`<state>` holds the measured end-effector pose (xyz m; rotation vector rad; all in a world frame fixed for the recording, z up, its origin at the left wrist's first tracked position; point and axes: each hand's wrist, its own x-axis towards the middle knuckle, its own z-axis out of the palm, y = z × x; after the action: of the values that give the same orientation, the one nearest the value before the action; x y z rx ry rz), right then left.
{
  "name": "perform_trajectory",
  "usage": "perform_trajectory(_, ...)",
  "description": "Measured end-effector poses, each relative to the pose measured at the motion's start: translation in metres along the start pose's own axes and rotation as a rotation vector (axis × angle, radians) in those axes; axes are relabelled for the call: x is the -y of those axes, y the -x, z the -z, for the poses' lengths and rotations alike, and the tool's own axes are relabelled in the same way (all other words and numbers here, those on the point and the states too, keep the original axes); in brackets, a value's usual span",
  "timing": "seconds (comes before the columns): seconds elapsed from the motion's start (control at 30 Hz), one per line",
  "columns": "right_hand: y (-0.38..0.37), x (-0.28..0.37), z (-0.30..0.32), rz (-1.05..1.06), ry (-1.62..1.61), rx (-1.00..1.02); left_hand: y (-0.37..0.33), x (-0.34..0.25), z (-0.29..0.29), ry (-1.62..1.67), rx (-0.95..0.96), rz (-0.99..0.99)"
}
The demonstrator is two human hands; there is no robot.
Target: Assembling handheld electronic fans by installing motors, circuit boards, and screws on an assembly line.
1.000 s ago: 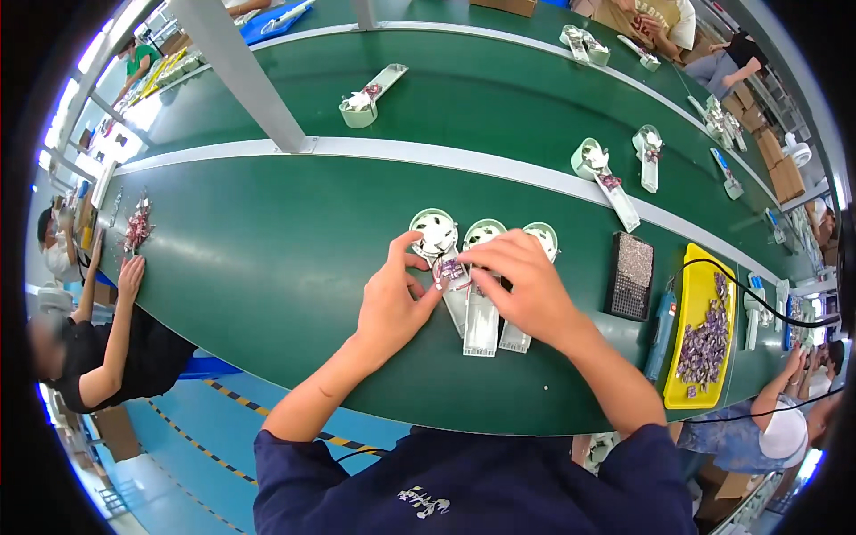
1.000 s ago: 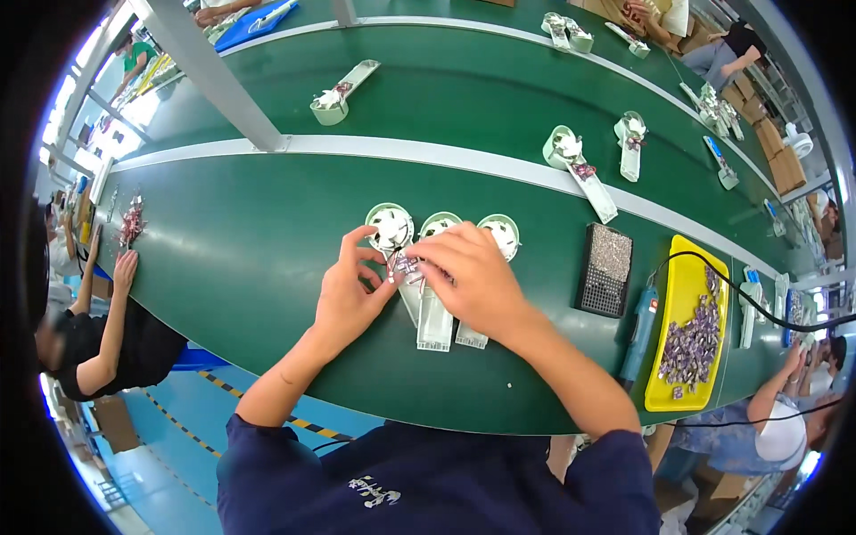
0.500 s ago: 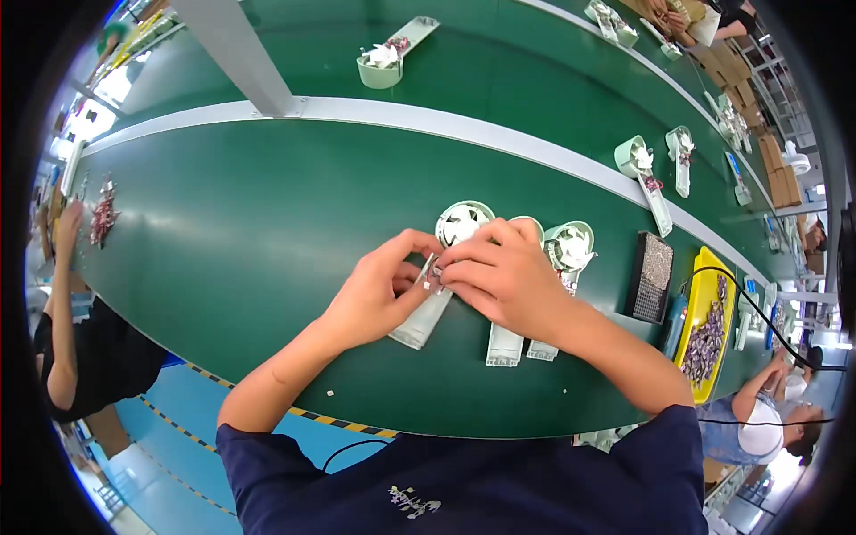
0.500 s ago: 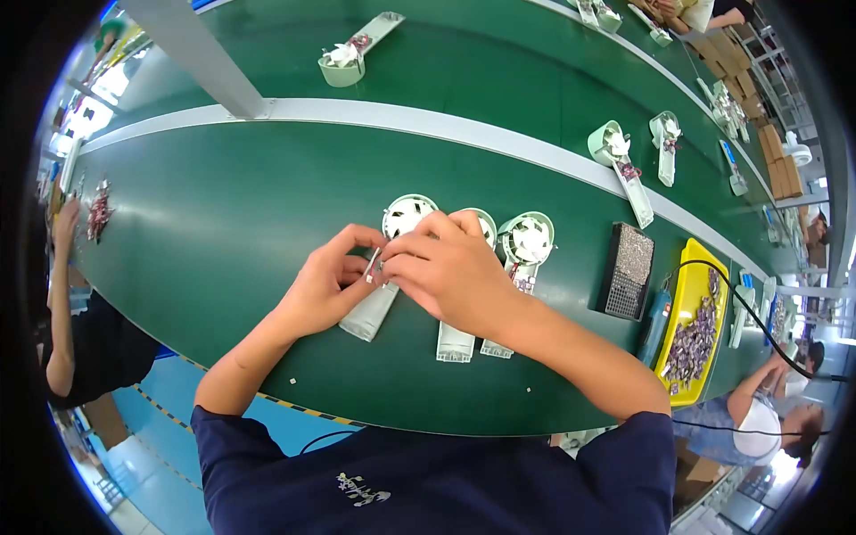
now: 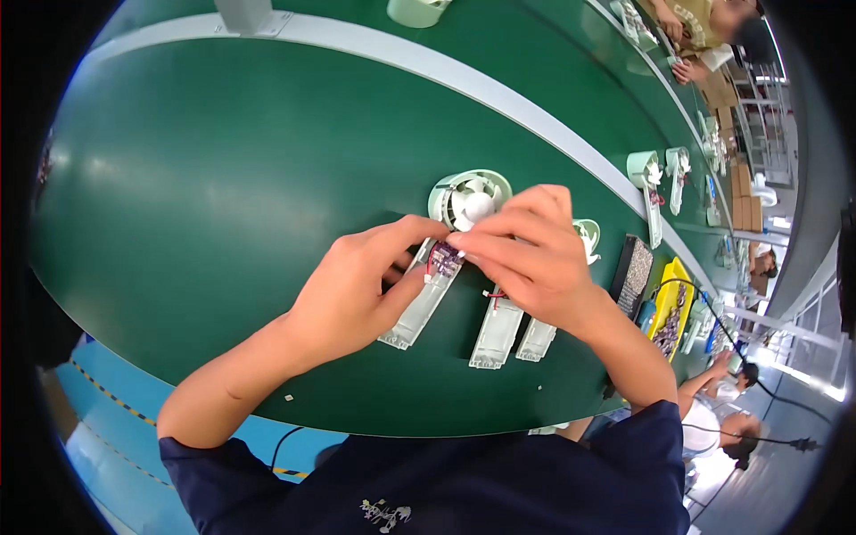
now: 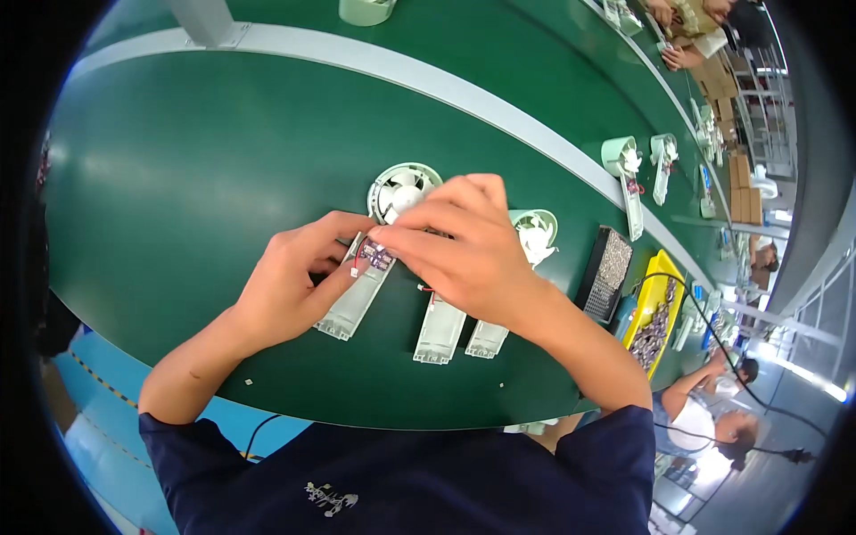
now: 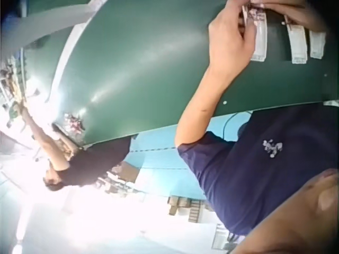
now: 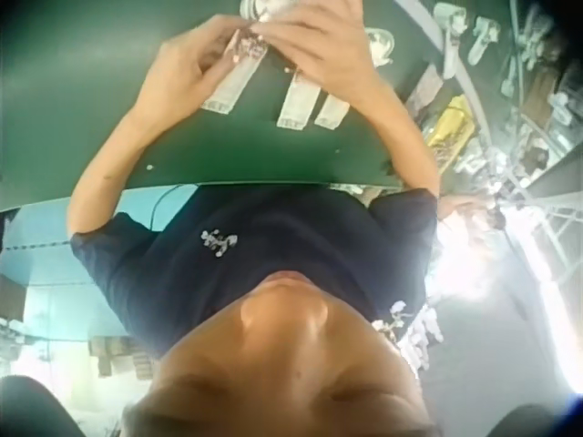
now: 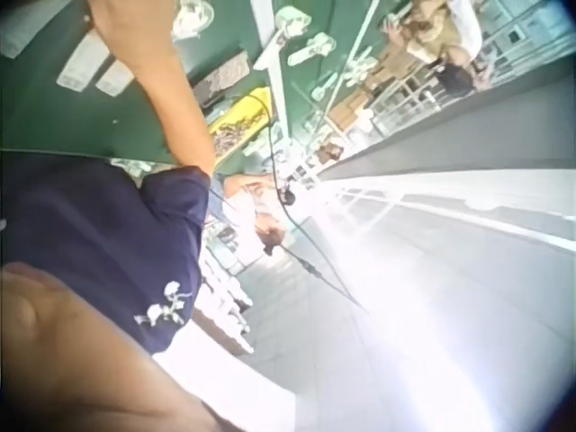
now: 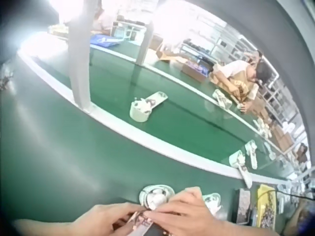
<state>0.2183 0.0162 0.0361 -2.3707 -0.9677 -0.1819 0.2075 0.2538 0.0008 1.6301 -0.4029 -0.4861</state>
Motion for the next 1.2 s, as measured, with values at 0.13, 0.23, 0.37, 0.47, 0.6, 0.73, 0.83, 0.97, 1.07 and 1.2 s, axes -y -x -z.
perform_trajectory(0.13,-0.004,0.011,-0.001,-0.176,-0.106,-0.033,0.003,-0.002,0.007,0.0,0.009,0.04)
perform_trajectory(0.23,-0.008,0.013,0.0,-0.192,-0.08,-0.012,0.005,0.003,0.011,-0.008,0.001,-0.016)
perform_trajectory(0.37,-0.018,0.027,0.015,-0.202,0.107,0.138,0.004,0.003,0.015,-0.02,-0.038,-0.053)
perform_trajectory(0.47,-0.037,0.04,0.022,-0.133,0.226,0.225,0.002,0.002,0.018,-0.074,-0.086,-0.115)
perform_trajectory(0.6,-0.068,0.046,0.021,-0.059,0.324,0.416,0.005,0.004,0.03,-0.047,-0.065,-0.07)
perform_trajectory(0.73,-0.091,0.047,0.018,-0.012,0.352,0.509,0.006,0.007,0.035,-0.054,-0.079,-0.081)
perform_trajectory(0.83,-0.1,0.049,0.016,-0.003,0.347,0.57,0.004,0.012,0.032,-0.008,-0.114,-0.079)
perform_trajectory(0.97,-0.108,0.053,0.011,-0.012,0.37,0.621,0.004,0.014,0.037,-0.037,-0.112,-0.054)
perform_trajectory(1.07,-0.113,0.053,0.009,-0.003,0.396,0.627,0.002,0.016,0.039,-0.069,-0.124,-0.07)
perform_trajectory(1.2,-0.116,0.049,0.009,-0.013,0.382,0.641,-0.001,0.016,0.042,-0.071,-0.111,-0.056)
